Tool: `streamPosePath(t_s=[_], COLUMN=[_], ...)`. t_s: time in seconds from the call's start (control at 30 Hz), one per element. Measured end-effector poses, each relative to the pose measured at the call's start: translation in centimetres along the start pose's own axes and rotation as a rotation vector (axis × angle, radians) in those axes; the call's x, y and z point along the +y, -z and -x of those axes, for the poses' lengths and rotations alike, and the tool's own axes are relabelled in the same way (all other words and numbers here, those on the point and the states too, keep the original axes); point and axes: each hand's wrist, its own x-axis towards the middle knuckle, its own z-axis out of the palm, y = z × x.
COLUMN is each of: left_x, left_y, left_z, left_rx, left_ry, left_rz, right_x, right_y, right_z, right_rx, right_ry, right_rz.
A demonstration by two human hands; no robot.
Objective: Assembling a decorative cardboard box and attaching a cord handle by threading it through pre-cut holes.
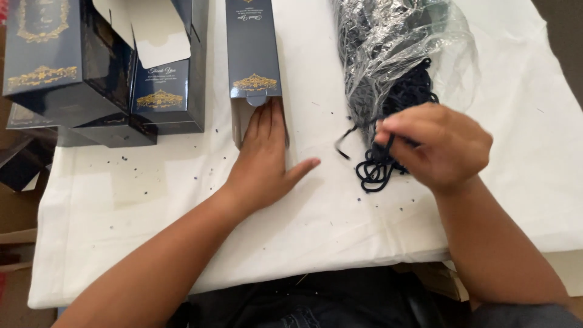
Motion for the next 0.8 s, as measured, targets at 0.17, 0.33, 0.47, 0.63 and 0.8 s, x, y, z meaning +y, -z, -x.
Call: streamPosePath(t_s=[0.17,0.33,0.47,0.63,0.8], left_x=[-0.2,-1.1,-0.6,-0.9,-0.8], left_y=[1.6,1.3,1.8,1.7,2.4], left_z=[-1.0,-1.0,-0.9,-0.7,-0.6], left_rx=[0.203,0.286,0.297,0.321,0.301], left_ry=[0.115,0.127,0.133,0.204,0.240], left_rz=[0.441,0.615,0.896,1.023,1.043], right_x=[-1.8,-2.5,-2.1,-0.5,-0.6], right_y=[-2.6,-2.4,-2.8,-5.6,-7.7], right_z=[0.4,-0.9,0.4,2.4,0.5], right_rx=[-0.264,-0.783,-0.672,-0.538,-0.676], right_ry=[-0.068,-0.326,-0.487,-0.682,-0.806], right_rz=[-0.015,-0.003,-0.009,0.001,0.085])
